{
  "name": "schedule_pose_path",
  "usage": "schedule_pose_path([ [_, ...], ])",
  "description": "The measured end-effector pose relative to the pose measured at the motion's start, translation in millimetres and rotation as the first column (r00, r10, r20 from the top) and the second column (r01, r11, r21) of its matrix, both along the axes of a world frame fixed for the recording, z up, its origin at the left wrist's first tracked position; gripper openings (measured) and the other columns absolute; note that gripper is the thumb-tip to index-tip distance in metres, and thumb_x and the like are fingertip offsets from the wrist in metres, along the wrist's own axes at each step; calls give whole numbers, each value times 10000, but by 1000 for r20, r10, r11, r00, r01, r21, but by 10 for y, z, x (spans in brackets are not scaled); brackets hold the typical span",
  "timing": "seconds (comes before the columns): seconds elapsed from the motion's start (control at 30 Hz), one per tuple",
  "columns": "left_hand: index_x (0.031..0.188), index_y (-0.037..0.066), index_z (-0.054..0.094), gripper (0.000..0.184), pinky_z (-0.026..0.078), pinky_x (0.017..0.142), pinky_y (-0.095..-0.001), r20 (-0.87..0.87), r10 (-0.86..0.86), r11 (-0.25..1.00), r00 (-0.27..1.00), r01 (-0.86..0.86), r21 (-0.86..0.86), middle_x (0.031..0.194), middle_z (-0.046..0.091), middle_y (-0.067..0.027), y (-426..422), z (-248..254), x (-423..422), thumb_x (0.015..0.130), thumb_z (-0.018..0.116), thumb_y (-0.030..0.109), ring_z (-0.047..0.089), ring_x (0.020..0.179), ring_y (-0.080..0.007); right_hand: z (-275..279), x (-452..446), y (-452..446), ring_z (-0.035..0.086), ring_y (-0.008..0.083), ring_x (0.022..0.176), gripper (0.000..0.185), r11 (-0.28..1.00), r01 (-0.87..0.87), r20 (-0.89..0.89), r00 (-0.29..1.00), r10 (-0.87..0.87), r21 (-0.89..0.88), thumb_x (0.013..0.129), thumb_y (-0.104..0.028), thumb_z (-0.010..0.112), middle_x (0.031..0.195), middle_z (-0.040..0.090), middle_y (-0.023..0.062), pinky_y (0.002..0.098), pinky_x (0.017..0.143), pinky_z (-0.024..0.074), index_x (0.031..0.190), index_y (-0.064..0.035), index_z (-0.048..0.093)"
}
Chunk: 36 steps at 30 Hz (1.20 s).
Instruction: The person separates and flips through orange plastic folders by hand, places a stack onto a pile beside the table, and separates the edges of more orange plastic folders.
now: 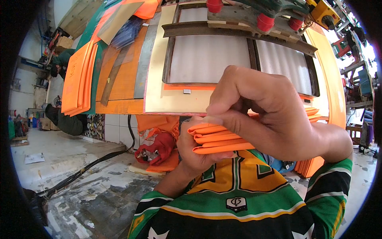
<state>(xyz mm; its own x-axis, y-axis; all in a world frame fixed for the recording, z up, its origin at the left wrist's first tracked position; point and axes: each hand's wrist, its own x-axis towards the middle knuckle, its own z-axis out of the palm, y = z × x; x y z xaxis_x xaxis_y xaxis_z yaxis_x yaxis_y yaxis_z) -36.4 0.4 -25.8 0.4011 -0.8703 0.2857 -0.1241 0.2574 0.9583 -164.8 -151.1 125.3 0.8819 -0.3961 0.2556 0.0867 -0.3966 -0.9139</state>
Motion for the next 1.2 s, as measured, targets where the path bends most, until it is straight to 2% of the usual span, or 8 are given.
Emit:
schedule_pose_path([
  [0.4, 1275, -33, 426, 905, 577, 868, -334, 18, -60, 996, 998, 61, -57, 1124, 667, -159, 1, 92, 23, 754, 833, 586, 700, 1051, -228, -24, 68, 10, 615, 216, 716, 131, 966, -15, 77, 996, 36, -257, 852, 103, 664, 853, 613, 102, 295, 613, 472, 925, -1, 629],
  [0.5, 1276, -21, 431, 893, 571, 859, -334, -108, -42, 998, 993, 36, -55, 1124, 656, -147, -14, 86, -3, 754, 841, 577, 696, 1023, -220, 34, 54, 38, 612, 209, 713, 132, 980, -14, -32, 999, 8, -197, 852, 107, 662, 853, 612, 102, 291, 602, 466, 919, 0, 625],
  [0.8, 1211, -12, 447, 831, 533, 862, -342, 53, -4, 997, 999, 8, -79, 1079, 617, -103, -126, 159, 45, 756, 866, 543, 650, 998, -187, 46, -26, -27, 594, 111, 748, 95, 984, 76, 90, 994, -62, -163, 903, 93, 654, 904, 623, 93, 235, 612, 466, 955, 28, 609],
  [1.03, 1324, -47, 451, 821, 509, 933, -337, -212, 115, 985, 971, -138, -99, 1204, 612, -102, -103, 6, 133, 824, 841, 474, 607, 1126, -200, 329, -369, -275, 560, 65, 755, 95, 879, 391, 263, 909, -323, -273, 950, 22, 653, 918, 628, 39, 204, 643, 433, 1042, 12, 629],
  [1.07, 1341, -50, 458, 800, 500, 952, -336, -192, 123, 987, 974, -141, -80, 1231, 609, -99, -106, -19, 192, 853, 815, 474, 598, 1146, -198, 434, -724, -740, 598, 164, 969, 345, 994, 28, 178, 984, -10, -103, 939, -173, 696, 1106, 640, 105, 287, 829, 485, 1214, -5, 572],
  [1.13, 1332, -49, 477, 764, 490, 967, -340, -141, 118, 990, 983, -127, -55, 1239, 611, -101, -173, -17, 242, 877, 788, 480, 594, 1149, -194, 415, -1131, -828, 587, 160, 955, 359, 970, 236, 272, 932, -241, 51, 951, -211, 694, 1095, 648, 108, 280, 820, 468, 1233, -17, 583],
  [1.17, 1323, -49, 495, 732, 481, 983, -345, -78, 151, 988, 985, -153, -27, 1247, 613, -104, -175, -13, 292, 901, 761, 487, 590, 1151, -190, 257, -1108, -541, 539, 57, 728, 113, 690, 720, 386, 617, -686, 76, 976, -54, 649, 895, 646, 43, 189, 625, 400, 1081, -13, 650],
  [1.2, 1332, -44, 507, 730, 467, 1004, -355, -77, 123, 992, 989, -123, 7, 1269, 617, -104, -170, -53, 350, 914, 736, 510, 593, 1140, -187, 210, -1236, -560, 529, 63, 689, 106, 646, 759, 417, 561, -715, 86, 946, -64, 677, 867, 645, 29, 198, 599, 395, 1038, -12, 667],
])
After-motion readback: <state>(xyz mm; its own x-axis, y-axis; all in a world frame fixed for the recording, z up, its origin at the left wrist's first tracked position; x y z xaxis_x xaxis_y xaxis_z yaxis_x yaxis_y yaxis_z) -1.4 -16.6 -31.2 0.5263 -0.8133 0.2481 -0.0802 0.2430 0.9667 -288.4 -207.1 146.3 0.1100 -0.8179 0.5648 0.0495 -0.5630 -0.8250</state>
